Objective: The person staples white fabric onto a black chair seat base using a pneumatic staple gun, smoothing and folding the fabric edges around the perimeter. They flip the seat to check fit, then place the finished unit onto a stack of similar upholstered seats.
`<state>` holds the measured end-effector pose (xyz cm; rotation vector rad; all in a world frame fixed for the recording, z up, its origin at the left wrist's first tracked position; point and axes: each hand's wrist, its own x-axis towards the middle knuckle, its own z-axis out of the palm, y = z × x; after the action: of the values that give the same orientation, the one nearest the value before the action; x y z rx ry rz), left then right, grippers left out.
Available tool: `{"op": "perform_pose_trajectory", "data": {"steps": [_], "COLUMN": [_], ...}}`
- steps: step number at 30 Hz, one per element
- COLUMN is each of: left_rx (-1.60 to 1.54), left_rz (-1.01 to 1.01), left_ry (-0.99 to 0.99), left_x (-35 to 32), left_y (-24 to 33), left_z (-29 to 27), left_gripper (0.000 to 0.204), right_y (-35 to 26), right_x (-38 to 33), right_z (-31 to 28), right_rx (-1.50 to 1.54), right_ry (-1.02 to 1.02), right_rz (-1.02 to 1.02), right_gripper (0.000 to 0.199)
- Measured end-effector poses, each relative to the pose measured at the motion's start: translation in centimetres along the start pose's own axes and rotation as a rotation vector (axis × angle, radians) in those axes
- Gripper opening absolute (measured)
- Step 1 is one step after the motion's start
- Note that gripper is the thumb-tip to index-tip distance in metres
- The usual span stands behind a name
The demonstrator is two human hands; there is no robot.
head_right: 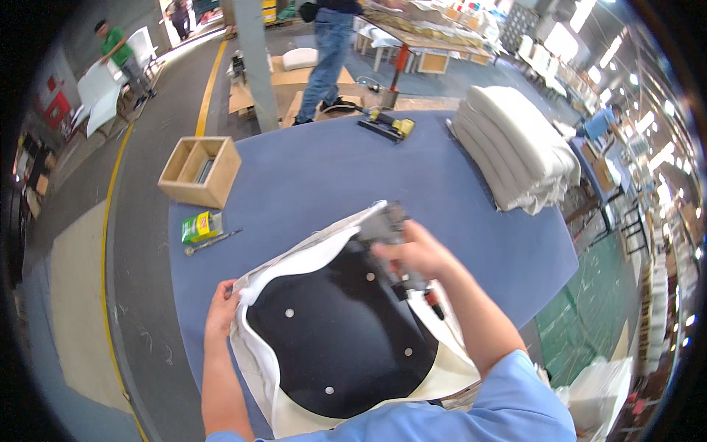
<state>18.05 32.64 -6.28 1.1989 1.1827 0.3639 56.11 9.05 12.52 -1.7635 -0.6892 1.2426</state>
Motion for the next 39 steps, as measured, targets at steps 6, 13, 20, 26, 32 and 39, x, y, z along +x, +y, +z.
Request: {"op": "perform_pose_trajectory", "data": {"steps": [6, 13, 20, 26, 32, 39], "left_rx": [0.862, 0.733, 1.125, 1.381, 1.178, 1.062], "left_rz": [0.429, 0.761, 0.298, 0.044, -0.003, -0.061], "left_ry": [0.117, -0.305, -0.123, -0.270, -0.404, -0.430], "left_x": [1.6, 2.2, 7.7, 11.1, 8.5, 7.2], "left_y": [9.5, 18.0, 21.5, 18.5, 17.0, 17.1], "left_z": [3.2, 26.0, 38.3, 40.0, 38.3, 37.8], "left_gripper": [0.039, 0.030, 0.046, 0.081, 0.084, 0.067], "right_y": [11.7, 20.1, 13.7, 11.5, 13.6, 16.7], "right_x": [-1.7, -0.3, 5.4, 14.8, 14.9, 14.9], "right_z": [-15.8, -21.8, -19.2, -13.4, -10.9, -6.6], "right_rx": [0.420, 0.231, -0.347, -0.322, -0.127, 0.393], "right_ry": [0.438, 0.442, 0.478, 0.117, 0.227, 0.593], "right_rz": [0.240, 0.500, -0.101, 0.139, 0.058, -0.134], "right_gripper": [0.037, 0.033, 0.043, 0.058, 0.032, 0.019]}}
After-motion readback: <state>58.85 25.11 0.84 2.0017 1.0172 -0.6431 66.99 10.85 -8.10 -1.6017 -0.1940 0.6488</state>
